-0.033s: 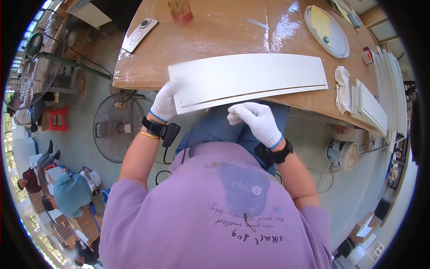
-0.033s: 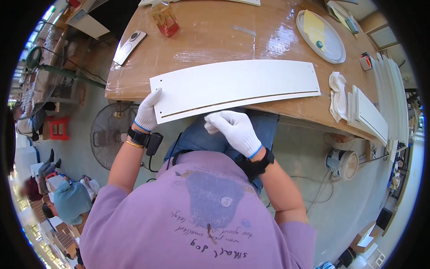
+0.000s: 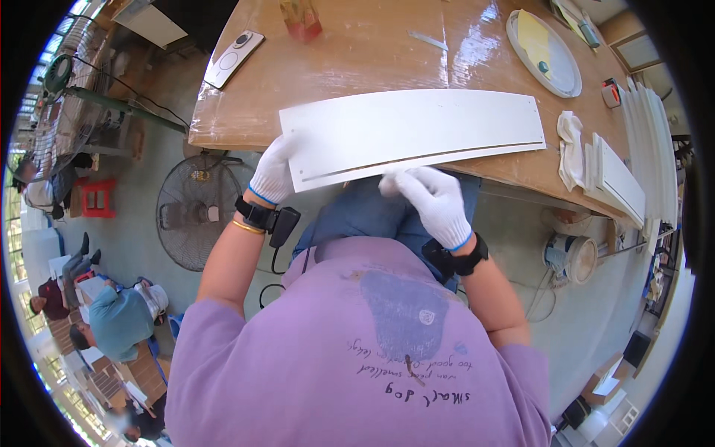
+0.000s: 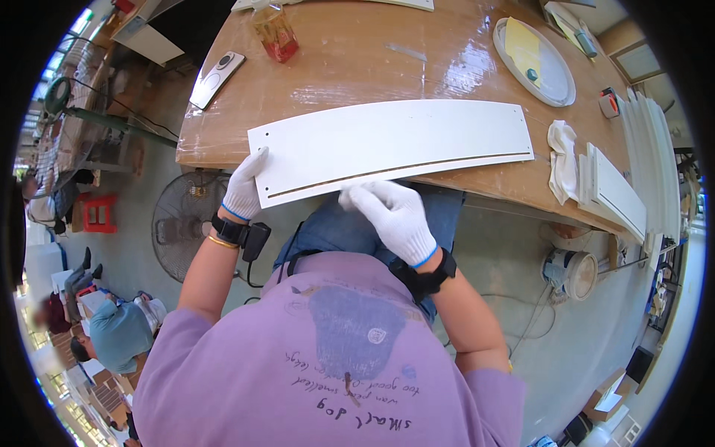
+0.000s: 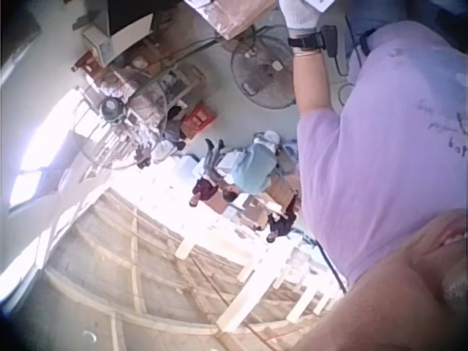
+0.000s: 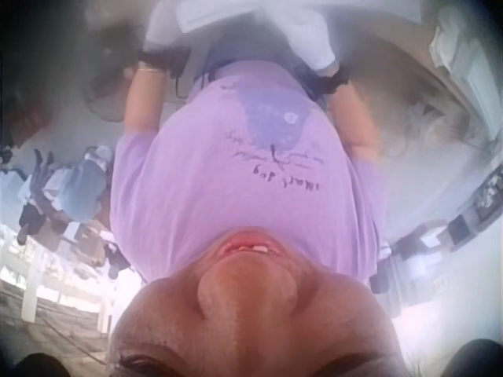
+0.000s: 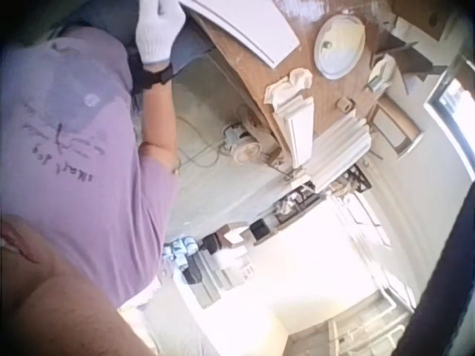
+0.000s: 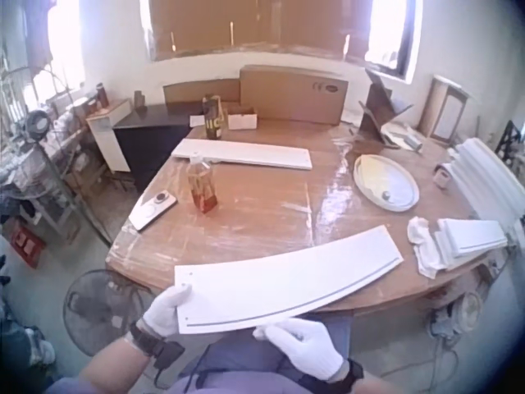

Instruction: The person is cleaning and inspecting white furniture panels using a blue sponge-like tool and a white cloth.

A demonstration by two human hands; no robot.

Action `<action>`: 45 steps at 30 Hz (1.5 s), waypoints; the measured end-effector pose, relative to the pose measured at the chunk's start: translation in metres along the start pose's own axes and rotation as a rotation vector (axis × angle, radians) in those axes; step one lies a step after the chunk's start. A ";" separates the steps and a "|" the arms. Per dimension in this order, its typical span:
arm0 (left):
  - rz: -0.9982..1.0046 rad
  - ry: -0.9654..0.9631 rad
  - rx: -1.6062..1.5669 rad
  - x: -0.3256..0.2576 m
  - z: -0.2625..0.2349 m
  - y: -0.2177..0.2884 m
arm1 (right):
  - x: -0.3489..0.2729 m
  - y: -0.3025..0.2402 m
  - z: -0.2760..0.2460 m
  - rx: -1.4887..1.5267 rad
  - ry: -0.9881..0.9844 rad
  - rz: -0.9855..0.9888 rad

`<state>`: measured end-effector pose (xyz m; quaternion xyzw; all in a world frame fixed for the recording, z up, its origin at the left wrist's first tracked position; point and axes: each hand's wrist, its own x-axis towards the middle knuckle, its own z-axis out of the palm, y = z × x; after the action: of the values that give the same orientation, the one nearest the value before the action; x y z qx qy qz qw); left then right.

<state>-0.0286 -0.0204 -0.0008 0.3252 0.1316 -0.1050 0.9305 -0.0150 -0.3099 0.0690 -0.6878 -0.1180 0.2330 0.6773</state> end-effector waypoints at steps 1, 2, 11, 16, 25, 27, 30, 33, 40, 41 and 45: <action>0.034 -0.003 0.050 -0.004 0.011 0.005 | 0.000 -0.012 0.007 -0.162 0.183 -0.184; 0.066 -0.003 0.100 -0.007 0.022 0.009 | 0.004 -0.008 0.003 -0.406 0.301 -0.335; 0.209 -0.096 0.471 0.005 0.095 0.023 | 0.010 -0.036 0.043 -0.874 -0.282 -0.883; 0.511 -0.052 0.840 0.034 0.074 0.012 | -0.012 -0.023 0.026 -0.153 -0.184 -0.158; 0.141 -0.267 0.145 0.022 0.151 0.000 | -0.007 -0.058 -0.023 0.607 0.513 -0.465; 0.125 -0.307 0.144 0.033 0.169 -0.017 | -0.016 -0.059 -0.035 0.688 0.609 -0.455; 0.052 -0.387 0.161 0.044 0.186 -0.033 | -0.028 -0.065 -0.052 0.701 0.705 -0.494; -0.062 -0.458 0.175 0.057 0.201 -0.055 | -0.040 -0.059 -0.079 0.466 0.808 -0.573; -0.332 -0.671 0.054 0.077 0.209 -0.074 | -0.079 -0.040 -0.236 0.440 0.905 -0.661; -0.300 -0.654 0.071 0.075 0.200 -0.071 | -0.085 -0.038 -0.259 0.537 0.893 -0.639; -0.273 -0.536 0.017 0.065 0.167 -0.062 | -0.110 0.017 -0.392 0.009 1.114 -0.620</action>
<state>0.0452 -0.1809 0.0688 0.2729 -0.0770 -0.3123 0.9067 0.0753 -0.7070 0.0594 -0.6369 0.0593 -0.3657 0.6761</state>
